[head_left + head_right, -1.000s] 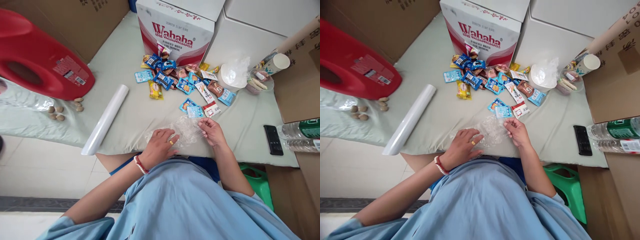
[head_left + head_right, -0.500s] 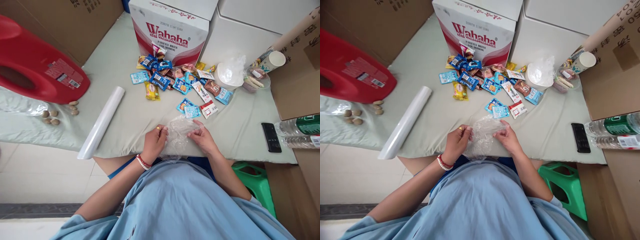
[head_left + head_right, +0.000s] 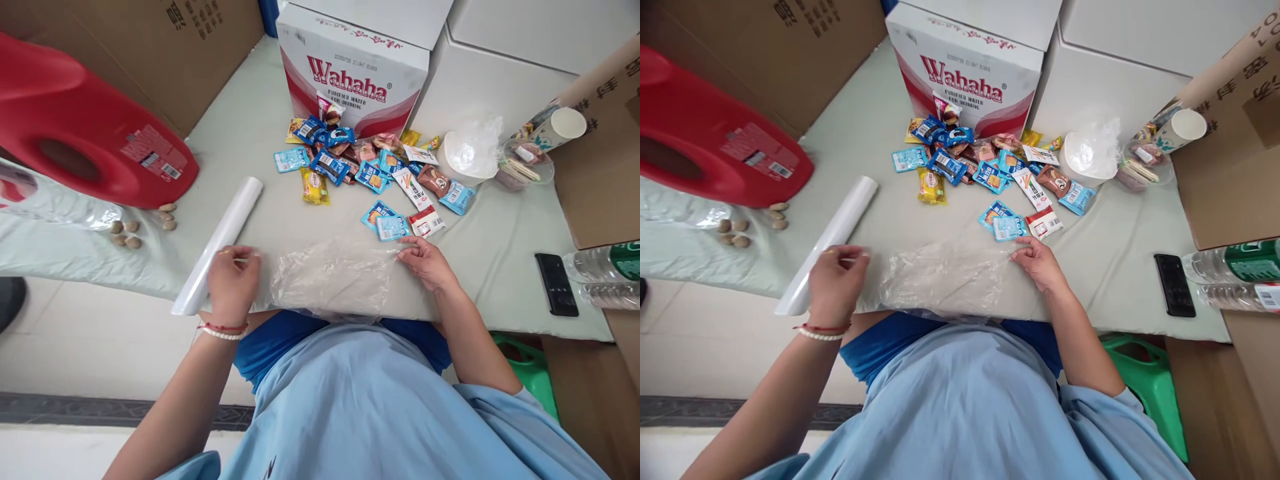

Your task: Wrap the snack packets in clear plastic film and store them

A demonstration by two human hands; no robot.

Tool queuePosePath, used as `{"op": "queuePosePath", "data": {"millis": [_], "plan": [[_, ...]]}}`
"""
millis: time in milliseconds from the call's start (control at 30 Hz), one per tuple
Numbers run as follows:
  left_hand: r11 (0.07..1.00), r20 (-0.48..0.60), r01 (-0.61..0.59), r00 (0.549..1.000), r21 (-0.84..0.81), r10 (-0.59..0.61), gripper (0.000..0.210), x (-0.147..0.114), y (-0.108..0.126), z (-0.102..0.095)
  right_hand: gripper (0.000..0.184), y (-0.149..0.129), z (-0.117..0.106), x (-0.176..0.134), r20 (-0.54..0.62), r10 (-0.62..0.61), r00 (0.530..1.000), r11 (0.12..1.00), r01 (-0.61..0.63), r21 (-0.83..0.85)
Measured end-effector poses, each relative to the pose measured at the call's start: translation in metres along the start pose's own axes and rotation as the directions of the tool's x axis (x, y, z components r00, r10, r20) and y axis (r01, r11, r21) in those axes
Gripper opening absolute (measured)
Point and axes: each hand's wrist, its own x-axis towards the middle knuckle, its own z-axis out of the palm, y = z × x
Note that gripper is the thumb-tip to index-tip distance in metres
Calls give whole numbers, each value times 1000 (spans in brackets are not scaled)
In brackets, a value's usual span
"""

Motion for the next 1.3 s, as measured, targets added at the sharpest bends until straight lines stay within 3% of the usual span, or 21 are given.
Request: {"op": "queuePosePath", "data": {"millis": [67,100,133,200,233,267,300,333,500,567,633,733,833,900,967,1000,1067,1133,1167,1233,1300], "plan": [[943,-91,-323,940,85,330,15,-15,9,-7,62,-2,2,4,9,-5,1000,999,5,-34],[850,-14,-522,852,68,524,18,-25,15,-7,61,-3,2,6,14,-10,1000,999,11,-49],[709,151,-706,701,3,697,21,-35,21,-3,61,-4,3,8,19,-16,1000,998,17,-62],[420,471,-896,312,-142,825,24,-52,33,13,60,-7,3,12,29,-28,999,996,30,-86],[337,556,-927,195,-164,808,25,-58,36,23,59,-9,2,13,34,-35,999,994,38,-99],[299,599,-941,150,-158,787,25,-60,37,34,59,-11,2,15,36,-44,998,993,47,-111],[305,607,-943,167,-131,777,24,-60,37,45,60,-12,1,15,38,-53,998,991,57,-125],[346,583,-933,228,-98,780,22,-58,35,54,60,-14,-1,16,44,-61,997,988,67,-138],[736,313,-673,686,-66,656,32,-28,25,72,65,-14,-13,18,115,-61,992,971,86,-221],[836,314,-546,786,-50,533,40,-13,25,71,65,-11,-21,23,130,-59,990,959,92,-268],[891,354,-455,834,9,422,50,0,27,68,61,-10,-29,31,107,-90,990,937,120,-328],[917,389,-394,856,64,340,59,14,34,56,53,-13,-36,35,-60,-262,963,829,193,-524],[945,348,-327,887,8,304,54,13,44,37,43,-17,-21,14,-185,-588,787,615,287,-735],[968,303,-248,921,-35,247,44,5,51,25,33,-14,6,-10,-51,-732,680,465,443,-766],[960,269,-274,922,-52,278,33,-4,57,22,29,-2,38,-32,280,-742,609,298,674,-675],[932,269,-358,894,-50,358,31,-8,59,24,31,6,54,-41,458,-694,556,218,768,-602],[810,318,-586,764,-23,561,30,-11,60,35,41,26,75,-50,704,-532,471,116,864,-491],[669,423,-743,614,26,666,34,-5,55,51,53,46,79,-53,812,-380,443,77,890,-450],[627,477,-777,574,61,665,38,1,51,58,56,53,74,-54,835,-328,441,73,894,-443],[601,557,-790,556,124,616,47,16,38,68,56,64,53,-57,850,-281,446,86,894,-441],[614,584,-773,576,161,572,51,33,21,68,52,68,23,-62,836,-283,470,128,883,-452]]}}
